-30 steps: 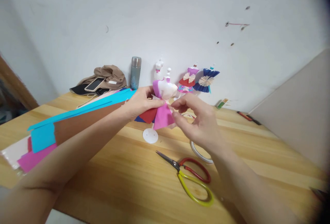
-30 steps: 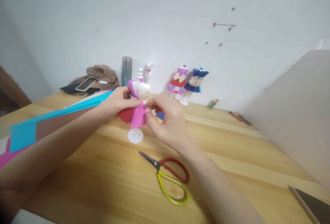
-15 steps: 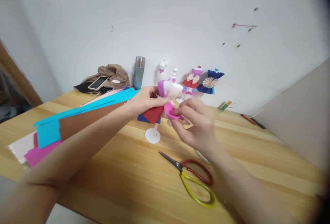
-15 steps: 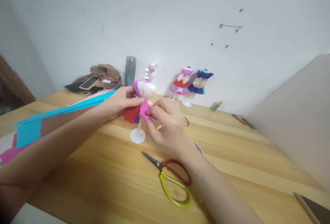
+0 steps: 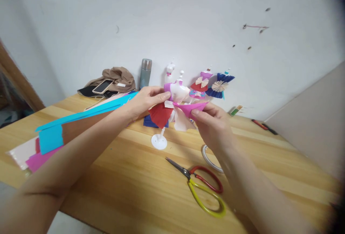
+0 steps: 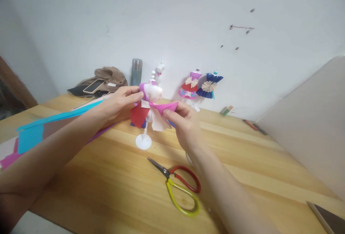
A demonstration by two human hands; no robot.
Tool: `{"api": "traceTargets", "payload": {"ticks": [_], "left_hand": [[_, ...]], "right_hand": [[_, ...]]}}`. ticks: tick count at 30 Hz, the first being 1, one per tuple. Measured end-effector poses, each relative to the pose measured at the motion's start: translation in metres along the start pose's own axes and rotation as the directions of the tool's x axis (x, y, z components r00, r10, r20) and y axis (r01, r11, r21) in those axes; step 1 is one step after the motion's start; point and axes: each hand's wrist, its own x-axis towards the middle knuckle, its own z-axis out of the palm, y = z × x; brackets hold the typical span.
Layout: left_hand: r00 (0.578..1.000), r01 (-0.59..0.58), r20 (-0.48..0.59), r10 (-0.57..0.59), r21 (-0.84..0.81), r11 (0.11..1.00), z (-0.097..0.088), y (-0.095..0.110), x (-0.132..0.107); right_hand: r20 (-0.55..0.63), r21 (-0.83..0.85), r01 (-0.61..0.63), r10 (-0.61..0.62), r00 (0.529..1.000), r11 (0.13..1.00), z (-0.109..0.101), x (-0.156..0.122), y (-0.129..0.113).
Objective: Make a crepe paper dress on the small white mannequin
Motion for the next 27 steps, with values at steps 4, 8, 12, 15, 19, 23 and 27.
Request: {"api": "traceTargets", "payload": {"ticks": [4, 8, 12, 15, 19, 23, 27], "left_hand": [[0.991, 0.017, -0.136, -0.001, 0.119, 0.993, -0.001, 0.017, -0.004], [0.997, 0.08, -0.013, -0.079, 0.095, 0.992, 0.0, 0.025, -0.008], [0.994, 0.068, 0.068, -0.08, 0.163, 0.984, -0.002, 0.02, -0.007], [0.997, 0.047, 0.047, -0.061, 0.266, 0.963, -0.008, 0.018, -0.003], [0.998, 0.065, -0.043, -0.052, 0.365, 0.929, -0.012, 0.02, -0.002], [0.998, 0.059, 0.006, -0.061, 0.215, 0.975, -0.008, 0.018, -0.004], [0.994, 0.021, 0.107, -0.031, 0.097, 0.995, -0.006, 0.012, -0.002]], "right_hand": [[0.015, -0.026, 0.008, -0.007, 1.0, 1.0, 0.0, 0.0, 0.002], [0.028, -0.079, 0.05, -0.048, 0.998, 0.996, 0.002, -0.001, -0.001], [0.079, -0.148, 0.112, -0.101, 0.992, 0.983, -0.001, -0.002, -0.008], [0.088, -0.154, 0.189, -0.177, 0.98, 0.97, -0.005, -0.002, -0.011], [0.11, -0.244, 0.363, -0.346, 0.932, 0.899, -0.005, -0.008, -0.014], [0.186, -0.472, 0.459, -0.424, 0.886, 0.752, 0.006, -0.016, -0.02], [0.215, -0.655, 0.422, -0.381, 0.899, 0.626, 0.016, -0.019, -0.02]]}}
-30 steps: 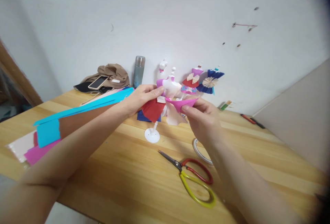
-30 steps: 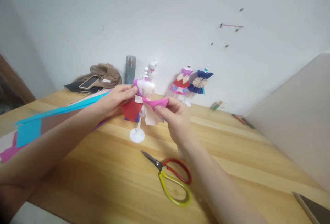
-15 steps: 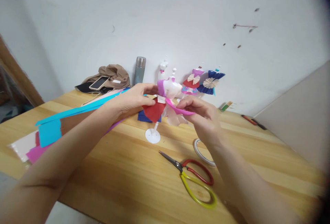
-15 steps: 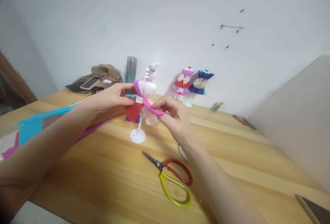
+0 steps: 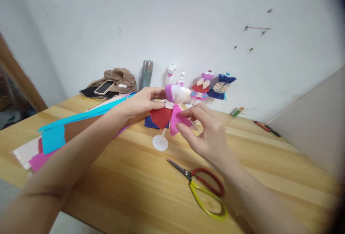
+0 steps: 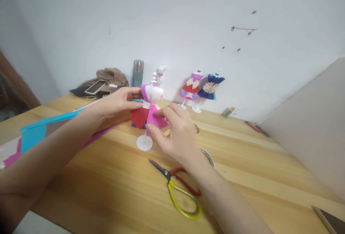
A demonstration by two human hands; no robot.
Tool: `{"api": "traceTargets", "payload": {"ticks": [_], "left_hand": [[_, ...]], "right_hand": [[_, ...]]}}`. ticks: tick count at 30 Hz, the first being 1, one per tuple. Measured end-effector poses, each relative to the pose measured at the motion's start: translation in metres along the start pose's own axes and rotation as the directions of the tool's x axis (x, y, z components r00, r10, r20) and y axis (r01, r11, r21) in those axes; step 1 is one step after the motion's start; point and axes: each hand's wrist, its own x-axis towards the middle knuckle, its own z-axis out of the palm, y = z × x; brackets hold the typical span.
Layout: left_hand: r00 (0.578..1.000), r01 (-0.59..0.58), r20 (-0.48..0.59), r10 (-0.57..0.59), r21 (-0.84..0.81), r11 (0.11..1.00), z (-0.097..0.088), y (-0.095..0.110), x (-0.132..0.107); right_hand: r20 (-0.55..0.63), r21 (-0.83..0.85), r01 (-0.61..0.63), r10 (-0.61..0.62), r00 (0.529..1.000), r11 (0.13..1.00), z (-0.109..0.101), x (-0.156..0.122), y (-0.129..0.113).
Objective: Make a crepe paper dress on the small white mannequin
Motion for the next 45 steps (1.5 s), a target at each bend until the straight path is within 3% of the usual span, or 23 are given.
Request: {"api": "traceTargets", "payload": {"ticks": [5, 15, 26, 35, 45], "left_hand": [[1.0, 0.005, -0.019, -0.006, -0.022, 1.0, 0.001, -0.006, 0.002], [0.999, -0.046, -0.007, 0.046, 0.016, 0.999, 0.007, -0.014, 0.006], [0.989, -0.001, 0.149, 0.003, -0.011, 1.0, -0.001, -0.007, 0.004], [1.0, -0.029, -0.003, 0.029, 0.12, 0.992, 0.01, -0.005, 0.003], [0.997, -0.073, 0.026, 0.07, 0.132, 0.989, 0.013, -0.002, 0.002]], "right_hand": [[0.004, -0.096, 0.004, -0.003, 1.0, 0.995, 0.005, 0.0, 0.006], [-0.052, -0.109, -0.037, 0.031, 0.998, 0.993, 0.008, 0.004, 0.013], [-0.092, -0.113, 0.007, -0.017, 0.996, 0.994, 0.007, 0.005, 0.015], [-0.111, -0.115, 0.03, -0.043, 0.993, 0.993, 0.008, 0.005, 0.016], [-0.159, -0.068, 0.023, -0.033, 0.987, 0.997, 0.007, 0.008, 0.017]]}}
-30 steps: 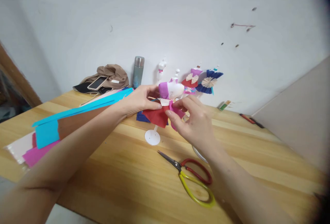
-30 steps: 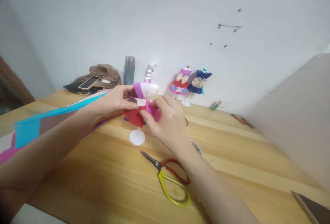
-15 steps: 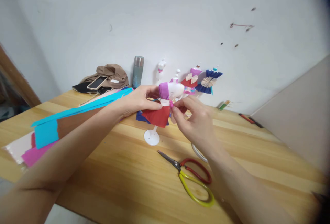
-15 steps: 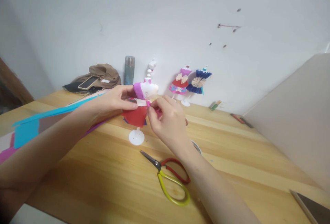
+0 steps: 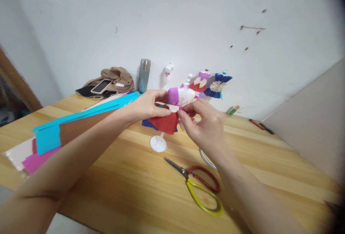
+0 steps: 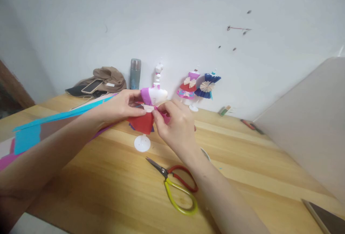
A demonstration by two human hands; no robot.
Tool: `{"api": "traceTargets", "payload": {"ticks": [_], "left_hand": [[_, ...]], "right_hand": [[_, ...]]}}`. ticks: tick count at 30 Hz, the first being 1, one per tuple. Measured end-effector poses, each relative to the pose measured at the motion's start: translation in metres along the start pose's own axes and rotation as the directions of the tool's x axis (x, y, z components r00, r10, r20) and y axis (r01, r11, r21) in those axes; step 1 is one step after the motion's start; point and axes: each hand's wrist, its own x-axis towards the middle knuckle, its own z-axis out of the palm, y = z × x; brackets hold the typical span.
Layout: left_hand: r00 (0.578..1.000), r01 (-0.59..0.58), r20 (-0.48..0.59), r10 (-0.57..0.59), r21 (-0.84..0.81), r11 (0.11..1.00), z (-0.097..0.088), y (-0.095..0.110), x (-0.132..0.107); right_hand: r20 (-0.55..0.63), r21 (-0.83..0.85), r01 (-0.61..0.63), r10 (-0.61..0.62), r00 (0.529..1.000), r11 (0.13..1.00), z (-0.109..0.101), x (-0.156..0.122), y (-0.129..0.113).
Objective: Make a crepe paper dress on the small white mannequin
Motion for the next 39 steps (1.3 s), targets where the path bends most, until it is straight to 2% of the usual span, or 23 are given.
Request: {"api": "traceTargets", "payload": {"ticks": [3, 8, 13, 20, 26, 30, 39], "left_hand": [[1.0, 0.018, -0.011, -0.018, -0.003, 1.0, 0.0, 0.003, -0.002], [0.994, 0.108, 0.017, -0.108, -0.017, 0.994, -0.004, 0.005, -0.006], [0.996, 0.086, 0.008, -0.086, -0.049, 0.995, -0.005, 0.0, -0.004], [0.996, 0.082, 0.027, -0.081, -0.062, 0.995, -0.005, -0.001, -0.002], [0.996, 0.084, 0.041, -0.082, -0.053, 0.995, -0.005, 0.001, -0.004], [0.994, 0.105, 0.048, -0.1, -0.098, 0.99, -0.004, 0.0, -0.004], [0.995, 0.094, 0.026, -0.092, -0.123, 0.988, -0.005, -0.003, -0.003]], "right_hand": [[0.003, -0.007, -0.011, 0.011, 1.0, 1.0, 0.0, 0.0, 0.0], [0.021, 0.091, -0.076, 0.074, 0.997, 0.993, -0.001, 0.001, 0.001], [0.097, 0.233, -0.233, 0.216, 0.972, 0.944, 0.002, 0.002, 0.005], [0.254, 0.464, -0.469, 0.394, 0.883, 0.752, 0.006, 0.003, 0.011], [0.365, 0.478, -0.645, 0.533, 0.763, 0.596, -0.004, 0.01, -0.004], [0.384, 0.49, -0.662, 0.542, 0.748, 0.567, -0.006, 0.013, -0.008], [0.429, 0.485, -0.652, 0.491, 0.758, 0.583, -0.009, 0.013, -0.002]]}}
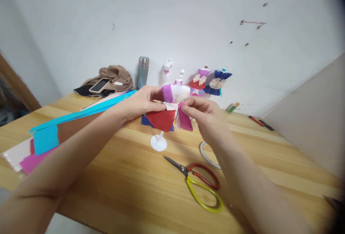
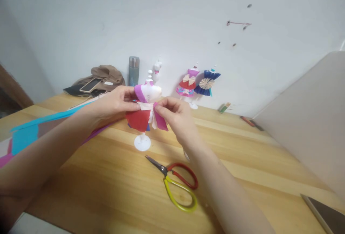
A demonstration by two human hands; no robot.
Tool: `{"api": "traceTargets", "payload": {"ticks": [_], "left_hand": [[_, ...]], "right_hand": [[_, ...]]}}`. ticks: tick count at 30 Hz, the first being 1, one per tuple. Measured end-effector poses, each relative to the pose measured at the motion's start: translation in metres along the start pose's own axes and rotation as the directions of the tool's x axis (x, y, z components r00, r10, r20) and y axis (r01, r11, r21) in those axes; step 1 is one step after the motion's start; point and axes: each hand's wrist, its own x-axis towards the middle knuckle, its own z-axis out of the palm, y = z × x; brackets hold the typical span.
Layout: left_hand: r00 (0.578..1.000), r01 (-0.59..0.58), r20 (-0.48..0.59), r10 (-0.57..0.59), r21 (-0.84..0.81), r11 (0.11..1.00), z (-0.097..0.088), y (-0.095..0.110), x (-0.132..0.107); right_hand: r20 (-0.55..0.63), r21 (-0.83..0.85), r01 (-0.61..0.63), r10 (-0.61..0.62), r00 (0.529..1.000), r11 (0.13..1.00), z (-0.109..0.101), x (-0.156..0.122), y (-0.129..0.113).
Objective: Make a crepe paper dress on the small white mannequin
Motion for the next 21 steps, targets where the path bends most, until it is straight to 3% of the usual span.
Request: {"api": "traceTargets", "payload": {"ticks": [11, 21], "left_hand": [[1.0, 0.014, -0.008, -0.013, 0.064, 0.998, 0.0001, 0.0044, -0.0003], [1.0, 0.005, 0.003, -0.006, 0.068, 0.998, -0.0004, 0.0039, -0.0003]], "right_hand": [[-0.003, 0.067, -0.021, 0.021, 1.0, 0.998, -0.0055, 0.001, 0.0002], [0.009, -0.055, 0.016, -0.016, 1.0, 0.998, -0.0006, -0.0005, -0.0009]]}}
